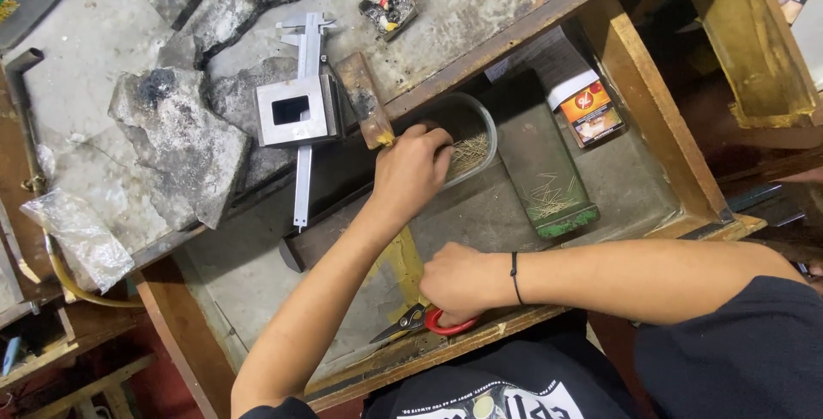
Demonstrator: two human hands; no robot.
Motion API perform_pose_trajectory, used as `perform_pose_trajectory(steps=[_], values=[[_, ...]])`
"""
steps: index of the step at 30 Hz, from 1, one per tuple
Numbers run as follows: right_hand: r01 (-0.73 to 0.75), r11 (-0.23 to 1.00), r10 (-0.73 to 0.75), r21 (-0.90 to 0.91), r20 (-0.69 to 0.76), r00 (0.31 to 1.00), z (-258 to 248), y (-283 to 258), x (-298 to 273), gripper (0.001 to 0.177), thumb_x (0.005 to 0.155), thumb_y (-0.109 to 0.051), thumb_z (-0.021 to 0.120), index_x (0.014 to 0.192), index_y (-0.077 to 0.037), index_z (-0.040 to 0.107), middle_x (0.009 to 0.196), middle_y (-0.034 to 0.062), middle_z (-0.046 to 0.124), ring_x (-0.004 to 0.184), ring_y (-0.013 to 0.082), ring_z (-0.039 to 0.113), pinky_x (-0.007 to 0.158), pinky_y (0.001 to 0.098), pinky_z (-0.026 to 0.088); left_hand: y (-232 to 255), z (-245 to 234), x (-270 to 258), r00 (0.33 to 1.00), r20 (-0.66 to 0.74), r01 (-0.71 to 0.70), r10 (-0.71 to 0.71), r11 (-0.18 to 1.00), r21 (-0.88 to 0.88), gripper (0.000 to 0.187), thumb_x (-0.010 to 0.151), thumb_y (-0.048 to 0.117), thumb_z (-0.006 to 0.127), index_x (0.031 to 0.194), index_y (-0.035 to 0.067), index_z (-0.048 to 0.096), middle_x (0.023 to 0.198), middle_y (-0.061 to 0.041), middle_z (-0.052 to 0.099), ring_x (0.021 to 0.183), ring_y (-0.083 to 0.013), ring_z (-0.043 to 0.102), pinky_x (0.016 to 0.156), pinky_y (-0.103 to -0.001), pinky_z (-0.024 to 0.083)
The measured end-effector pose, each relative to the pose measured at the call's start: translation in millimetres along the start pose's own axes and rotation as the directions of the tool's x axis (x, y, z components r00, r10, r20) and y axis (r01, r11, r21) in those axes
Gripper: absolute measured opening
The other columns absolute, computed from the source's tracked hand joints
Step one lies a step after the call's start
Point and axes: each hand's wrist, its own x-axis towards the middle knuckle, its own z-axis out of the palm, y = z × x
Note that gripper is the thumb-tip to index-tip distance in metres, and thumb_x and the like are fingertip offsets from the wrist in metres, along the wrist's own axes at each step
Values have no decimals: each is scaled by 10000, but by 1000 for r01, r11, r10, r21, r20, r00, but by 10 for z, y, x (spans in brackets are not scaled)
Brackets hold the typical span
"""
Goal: The person repeatedly picks up thin metal wires from a container and uses red-handled shears to cut them into shorter pieces. The cut pieces fall onto the workbench surface.
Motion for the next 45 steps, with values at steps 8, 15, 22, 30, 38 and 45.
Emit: perform_pose_trajectory(steps=[8,15,22,30,38,45], values=[[1,1000,-1,-2,-19,1000,92,29,45,414,809,-420,710,910,-22,766,817,175,747,807,380,758,693,501,617,-52,95,-33,987,-143,-92,67,980,-178,176,963,219,626,1064,149,751,920,-112,700,865,-349,732,757,-441,599],[42,999,-42,14,-9,999,-116,-26,-43,428,840,-413,684,942,-3,754,842,207,744,841,396,754,730,524,610,45,-48,-475,954,-294,-204,54,836,-510,122,909,146,726,1020,134,774,816,-84,724,650,-246,693,597,-361,574],[245,964,-260,-105,-167,951,-72,85,-10,356,745,-425,715,841,-84,680,744,130,718,719,350,742,622,521,584,-277,-222,-1263,942,-246,-44,-226,647,-761,106,890,138,777,982,92,803,728,-83,733,634,-96,611,584,-267,533],[158,978,-195,-133,-847,495,148,378,124,555,941,-702,484,821,-177,618,717,-17,541,639,219,632,576,359,526,-853,-71,-1675,874,-184,-3,-450,374,-927,143,907,89,745,1004,-9,783,733,-119,751,606,-84,570,524,-244,515],[-26,995,-74,-94,-901,428,-553,-274,387,316,832,-368,737,979,-89,720,727,9,547,628,226,599,574,350,496,-927,-3,-1779,893,-126,-88,-432,106,-990,128,903,71,744,989,-16,783,748,-139,752,623,-95,608,521,-245,529],[-22,988,-129,-152,-902,412,-430,-116,614,462,906,-398,714,1156,-12,765,732,48,588,628,248,599,579,369,491,-897,-167,-1890,893,-79,-87,-444,2,-996,110,918,73,740,967,-11,792,722,-128,723,700,-87,591,586,-221,546]])
